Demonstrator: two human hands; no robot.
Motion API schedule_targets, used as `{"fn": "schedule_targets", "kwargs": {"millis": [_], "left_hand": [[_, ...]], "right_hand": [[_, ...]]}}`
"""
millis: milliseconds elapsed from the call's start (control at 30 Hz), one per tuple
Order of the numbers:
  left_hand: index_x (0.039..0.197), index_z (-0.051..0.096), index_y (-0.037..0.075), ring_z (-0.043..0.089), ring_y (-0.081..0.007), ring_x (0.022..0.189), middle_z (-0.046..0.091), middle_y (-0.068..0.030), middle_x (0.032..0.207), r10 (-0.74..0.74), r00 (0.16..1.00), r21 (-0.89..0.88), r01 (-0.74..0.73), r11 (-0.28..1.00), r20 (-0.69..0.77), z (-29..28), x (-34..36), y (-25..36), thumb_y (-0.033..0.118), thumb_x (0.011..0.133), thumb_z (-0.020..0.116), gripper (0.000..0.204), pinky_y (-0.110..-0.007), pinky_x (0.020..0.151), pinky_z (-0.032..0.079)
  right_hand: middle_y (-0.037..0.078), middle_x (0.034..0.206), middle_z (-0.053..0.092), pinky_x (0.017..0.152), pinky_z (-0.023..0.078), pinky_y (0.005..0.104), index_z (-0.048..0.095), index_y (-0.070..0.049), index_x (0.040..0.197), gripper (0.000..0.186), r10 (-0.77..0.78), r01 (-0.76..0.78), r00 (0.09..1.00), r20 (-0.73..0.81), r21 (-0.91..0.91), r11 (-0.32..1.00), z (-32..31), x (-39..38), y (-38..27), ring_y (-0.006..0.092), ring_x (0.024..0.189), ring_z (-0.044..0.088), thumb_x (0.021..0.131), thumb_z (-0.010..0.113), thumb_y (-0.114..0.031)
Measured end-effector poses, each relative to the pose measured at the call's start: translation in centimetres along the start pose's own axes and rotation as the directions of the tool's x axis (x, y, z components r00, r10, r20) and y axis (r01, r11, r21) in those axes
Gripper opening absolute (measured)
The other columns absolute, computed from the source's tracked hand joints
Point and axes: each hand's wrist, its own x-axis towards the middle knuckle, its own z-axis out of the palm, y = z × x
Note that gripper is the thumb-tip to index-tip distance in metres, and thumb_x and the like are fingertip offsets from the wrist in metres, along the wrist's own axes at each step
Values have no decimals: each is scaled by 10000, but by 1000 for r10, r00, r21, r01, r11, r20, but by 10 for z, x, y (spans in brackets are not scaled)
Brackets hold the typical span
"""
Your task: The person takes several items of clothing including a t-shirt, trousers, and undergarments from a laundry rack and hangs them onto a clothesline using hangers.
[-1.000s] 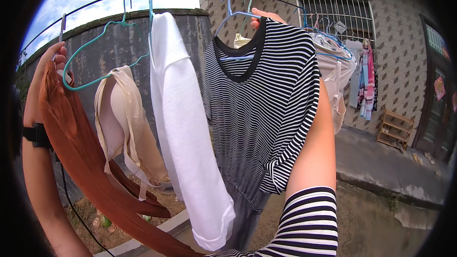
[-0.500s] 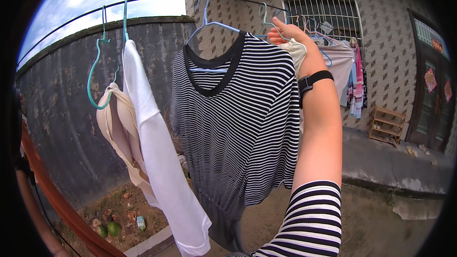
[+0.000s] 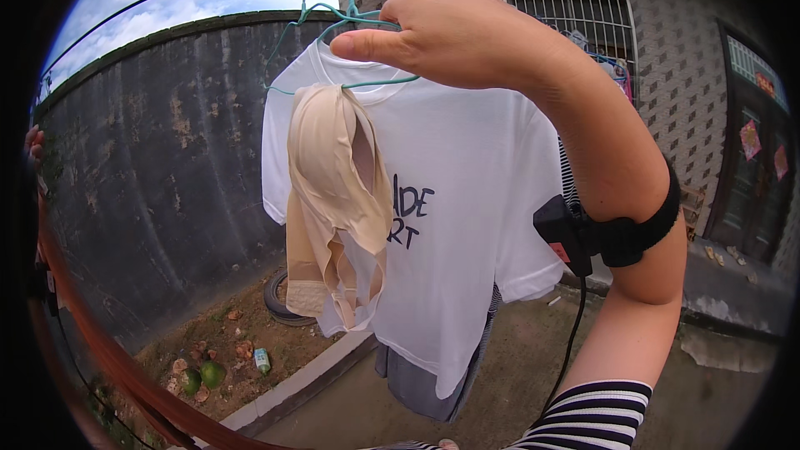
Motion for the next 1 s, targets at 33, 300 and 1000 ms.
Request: {"fn": "schedule_targets", "kwargs": {"millis": [33, 300, 1000], "left_hand": [[1064, 497, 36, 505, -129, 823, 520, -60, 940, 105, 994, -21, -106, 994, -23, 6, 10, -6, 319, 845, 473, 358, -253, 751, 420], [808, 492, 67, 473, -104, 547, 513, -41, 674, -259, 941, -115, 289, 950, 219, -72, 50, -7, 260, 839, 443, 202, -223, 578, 452], [799, 534, 69, 471, -77, 550, 521, 10, 664, -137, 968, -81, 122, 989, -212, -141, 63, 39, 209, 796, 487, 148, -220, 509, 381]], "right_hand": [[179, 726, 579, 683, 424, 399, 574, 17, 774, 370, -15, 14, 1000, 27, 41, 999, -6, 8, -10, 339, 745, 553, 842, 438, -320], [166, 840, 603, 726, 422, 406, 582, -23, 861, 265, 62, -18, 984, -165, 256, 966, 27, 41, -57, 340, 805, 559, 821, 404, -215], [92, 726, 622, 683, 446, 364, 633, -103, 896, 250, -41, 101, 985, -167, 365, 926, -49, 52, -148, 263, 732, 591, 800, 453, -248]]}}
